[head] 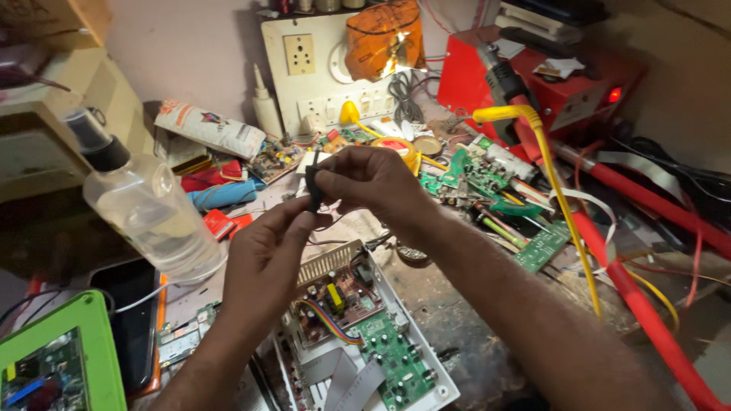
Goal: The person assembles an electronic device by connecting wires to a circuit board, inserting the board into a white housing, attaching a green cover, and securing the assembly with a zip tie. The person then places the completed unit on the workbench.
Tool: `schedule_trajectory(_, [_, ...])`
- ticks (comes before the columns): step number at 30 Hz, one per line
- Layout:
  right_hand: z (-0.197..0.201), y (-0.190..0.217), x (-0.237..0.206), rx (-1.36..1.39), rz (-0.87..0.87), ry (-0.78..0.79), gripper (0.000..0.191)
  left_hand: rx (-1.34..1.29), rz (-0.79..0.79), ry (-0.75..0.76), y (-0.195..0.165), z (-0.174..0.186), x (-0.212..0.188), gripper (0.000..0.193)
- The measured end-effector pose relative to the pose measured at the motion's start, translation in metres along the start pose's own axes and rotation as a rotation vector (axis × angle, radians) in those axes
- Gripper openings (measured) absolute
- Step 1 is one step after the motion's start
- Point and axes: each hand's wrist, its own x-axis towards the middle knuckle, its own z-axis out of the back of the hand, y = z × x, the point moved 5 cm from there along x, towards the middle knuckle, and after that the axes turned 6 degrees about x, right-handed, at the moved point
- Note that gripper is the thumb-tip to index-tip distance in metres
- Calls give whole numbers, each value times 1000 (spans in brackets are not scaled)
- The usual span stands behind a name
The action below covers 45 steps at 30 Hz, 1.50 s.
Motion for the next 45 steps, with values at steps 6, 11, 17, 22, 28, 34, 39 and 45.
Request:
schedule_trajectory(6, [-4,8,-2,-95,-33,49,30,29,-8,13,-2,-2,0,31])
schedule_trajectory(11, [0,35,-20,-794,-160,-260,43,-50,90,-39,4,2,1,32])
schedule_trajectory(17, [-24,27,-91,-1279,-551,87,50,-54,31,-26,4,0,2,31])
schedule_trajectory(22, [-13,23,-81,-1213,-461,44,36,-127,31,-21,2,2,1,28])
schedule_trajectory(28, [11,20,-57,-1275,-387,31,34,22,-44,17,-2,-2,3,23])
schedule_trajectory(34, [17,23,-33,-931,-155,-21,31,202,-45,65,2,-11,-2,23])
schedule_trajectory(39, [12,11,-35,-101,18,13,36,150,68,105,6,-16,-5,23])
schedule_trajectory(45, [26,-6,-41,-90,-55,-112,23,310,62,47,2,-19,-8,20])
